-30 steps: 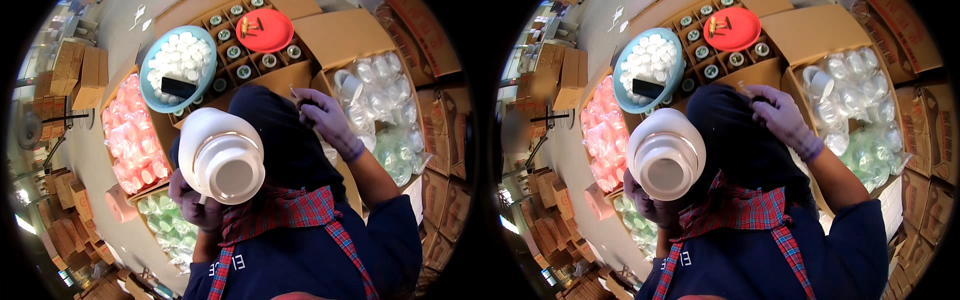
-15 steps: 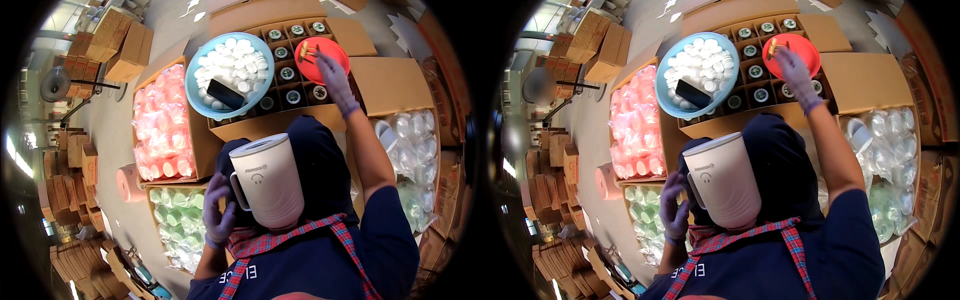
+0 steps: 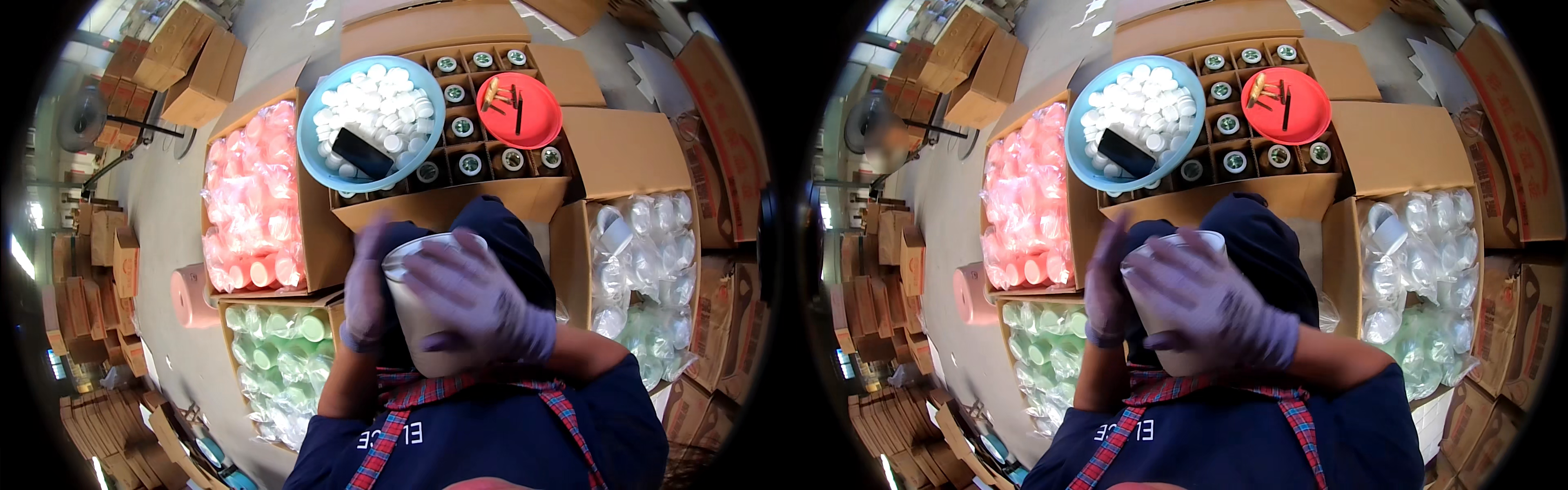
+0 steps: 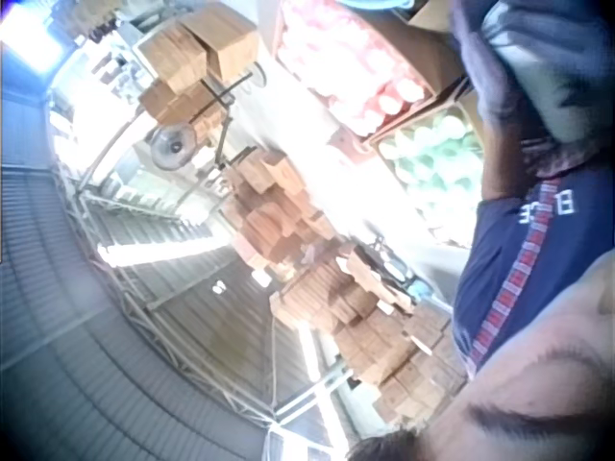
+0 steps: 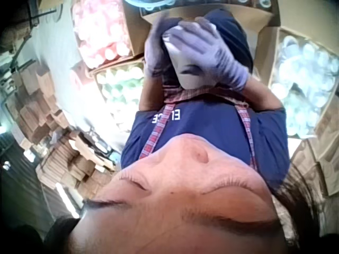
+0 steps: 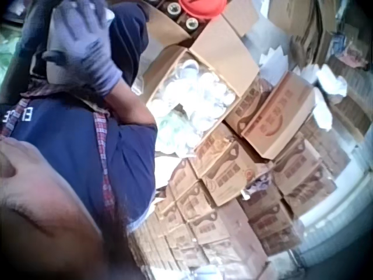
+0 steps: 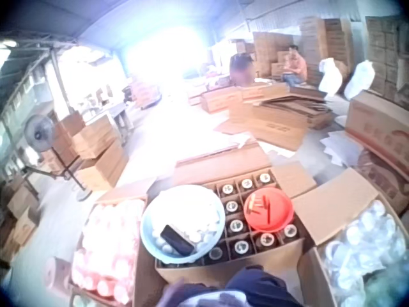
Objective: The person sits on the floor and assembles small glass jars by placing white plastic rings into the necks of the jars arranged in a cardboard box. They also handle a white plastic jug, inserting a small white component into its opening.
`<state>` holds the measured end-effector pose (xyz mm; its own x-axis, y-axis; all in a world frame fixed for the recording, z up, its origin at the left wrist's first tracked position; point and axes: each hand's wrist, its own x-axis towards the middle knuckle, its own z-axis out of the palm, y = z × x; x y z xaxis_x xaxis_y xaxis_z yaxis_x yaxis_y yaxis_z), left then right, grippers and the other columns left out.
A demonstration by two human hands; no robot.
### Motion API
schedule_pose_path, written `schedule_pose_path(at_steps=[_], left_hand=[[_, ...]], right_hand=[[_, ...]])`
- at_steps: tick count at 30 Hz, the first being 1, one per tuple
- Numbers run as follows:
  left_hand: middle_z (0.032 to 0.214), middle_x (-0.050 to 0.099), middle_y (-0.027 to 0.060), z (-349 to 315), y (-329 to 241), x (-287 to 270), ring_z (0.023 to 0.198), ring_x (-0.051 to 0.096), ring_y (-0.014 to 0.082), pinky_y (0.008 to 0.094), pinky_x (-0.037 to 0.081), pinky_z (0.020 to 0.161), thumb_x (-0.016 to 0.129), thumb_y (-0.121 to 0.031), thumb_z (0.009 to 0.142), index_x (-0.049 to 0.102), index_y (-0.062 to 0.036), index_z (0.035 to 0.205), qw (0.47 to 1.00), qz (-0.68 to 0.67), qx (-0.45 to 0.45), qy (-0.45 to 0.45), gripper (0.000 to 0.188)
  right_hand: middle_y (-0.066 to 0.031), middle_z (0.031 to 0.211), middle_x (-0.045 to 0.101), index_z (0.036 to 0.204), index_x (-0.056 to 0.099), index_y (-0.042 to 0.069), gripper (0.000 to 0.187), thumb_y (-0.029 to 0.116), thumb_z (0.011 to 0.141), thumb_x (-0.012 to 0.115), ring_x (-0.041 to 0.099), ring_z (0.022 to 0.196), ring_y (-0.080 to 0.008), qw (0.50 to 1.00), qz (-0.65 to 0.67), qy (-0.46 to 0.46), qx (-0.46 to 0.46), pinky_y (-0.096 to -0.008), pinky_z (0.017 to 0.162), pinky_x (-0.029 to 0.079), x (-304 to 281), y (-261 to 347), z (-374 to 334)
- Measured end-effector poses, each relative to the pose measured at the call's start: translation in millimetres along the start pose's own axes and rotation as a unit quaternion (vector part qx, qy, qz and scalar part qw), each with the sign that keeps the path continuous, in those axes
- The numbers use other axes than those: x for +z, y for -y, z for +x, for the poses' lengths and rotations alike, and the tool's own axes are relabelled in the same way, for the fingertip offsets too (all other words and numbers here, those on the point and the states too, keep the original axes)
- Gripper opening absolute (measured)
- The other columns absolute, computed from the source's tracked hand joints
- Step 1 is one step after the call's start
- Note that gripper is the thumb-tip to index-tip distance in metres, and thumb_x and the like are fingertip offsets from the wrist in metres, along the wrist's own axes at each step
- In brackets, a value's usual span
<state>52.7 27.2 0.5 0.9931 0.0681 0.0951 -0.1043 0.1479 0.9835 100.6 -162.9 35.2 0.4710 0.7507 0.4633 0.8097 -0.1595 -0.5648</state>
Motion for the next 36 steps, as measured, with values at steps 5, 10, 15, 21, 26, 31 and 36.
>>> schedule_pose_path(at_steps=[5, 10, 15, 21, 26, 31, 36], left_hand=[[0.141, 0.046, 0.0171, 25, 7, -4, 0.131, 0.043, 0.0264, 0.0355, 0.031, 0.110, 0.045, -0.023, 0.097, 0.047, 0.0034, 0.134, 0.944, 0.328, 0.008, 0.042, 0.046], [0.139, 0.044, 0.0255, -5, -14, -14, 0.132, 0.040, 0.0343, 0.0364, 0.029, 0.110, 0.031, -0.026, 0.100, 0.043, 0.0092, 0.133, 0.975, 0.195, -0.070, -0.079, 0.050], [0.135, 0.045, 0.0275, -7, -8, -22, 0.130, 0.040, 0.0405, 0.0427, 0.022, 0.112, 0.033, -0.058, 0.093, 0.046, 0.0091, 0.127, 0.979, 0.195, -0.031, -0.054, 0.076], [0.143, 0.040, 0.0241, 37, 6, -58, 0.134, 0.039, 0.0341, 0.0414, 0.027, 0.111, 0.069, -0.054, 0.079, 0.033, 0.0063, 0.143, 0.965, 0.108, 0.056, 0.231, 0.095], [0.124, 0.058, 0.0118, 95, 14, -37, 0.112, 0.058, 0.0200, 0.0319, 0.047, 0.096, 0.059, -0.014, 0.091, 0.045, 0.0037, 0.132, 0.979, -0.146, -0.141, -0.022, 0.047], [0.123, 0.058, 0.0085, 122, 30, -17, 0.111, 0.056, 0.0183, 0.0310, 0.046, 0.095, 0.062, -0.020, 0.093, 0.046, -0.0002, 0.132, 0.974, -0.214, -0.057, -0.043, 0.047], [0.126, 0.055, 0.0092, 121, 57, -20, 0.114, 0.054, 0.0192, 0.0319, 0.044, 0.096, 0.065, -0.025, 0.092, 0.045, -0.0011, 0.133, 0.990, -0.117, 0.003, -0.073, 0.052]], right_hand=[[-0.0212, 0.133, 0.050, 0.128, 0.050, -0.004, 0.076, 0.061, 0.090, 0.040, 0.042, 0.127, -0.0425, 0.986, -0.058, -0.058, 0.144, -0.0551, 0.107, 0.026, 3, -77, -40], [-0.0236, 0.115, 0.060, 0.120, 0.056, -0.005, 0.063, 0.050, 0.089, 0.051, 0.050, 0.118, -0.0454, 0.974, 0.032, -0.015, 0.222, -0.0523, 0.105, 0.031, -3, -50, -10], [-0.0247, 0.124, 0.053, 0.122, 0.053, -0.004, 0.073, 0.060, 0.094, 0.032, 0.051, 0.114, -0.0425, 0.987, 0.131, -0.069, 0.053, -0.0494, 0.100, 0.036, -4, -40, -10], [-0.0214, 0.121, 0.057, 0.128, 0.049, -0.002, 0.058, 0.046, 0.098, 0.040, 0.053, 0.114, -0.0353, 0.953, 0.291, -0.055, 0.067, -0.0404, 0.100, 0.039, 22, -73, 20], [-0.0241, 0.121, 0.054, 0.125, 0.053, 0.000, 0.047, 0.034, 0.093, 0.054, 0.055, 0.108, -0.0378, 0.939, 0.213, -0.160, 0.216, -0.0404, 0.093, 0.045, 14, -139, 93], [-0.0234, 0.120, 0.055, 0.121, 0.053, 0.006, 0.047, 0.025, 0.080, 0.066, 0.057, 0.106, -0.0404, 0.989, 0.011, -0.128, 0.080, -0.0420, 0.085, 0.049, 18, -132, 84], [-0.0255, 0.093, 0.064, 0.132, 0.044, 0.002, 0.056, 0.034, 0.089, 0.059, 0.063, 0.094, -0.0393, 0.970, 0.067, -0.165, 0.167, -0.0426, 0.079, 0.050, 31, -148, 78]])
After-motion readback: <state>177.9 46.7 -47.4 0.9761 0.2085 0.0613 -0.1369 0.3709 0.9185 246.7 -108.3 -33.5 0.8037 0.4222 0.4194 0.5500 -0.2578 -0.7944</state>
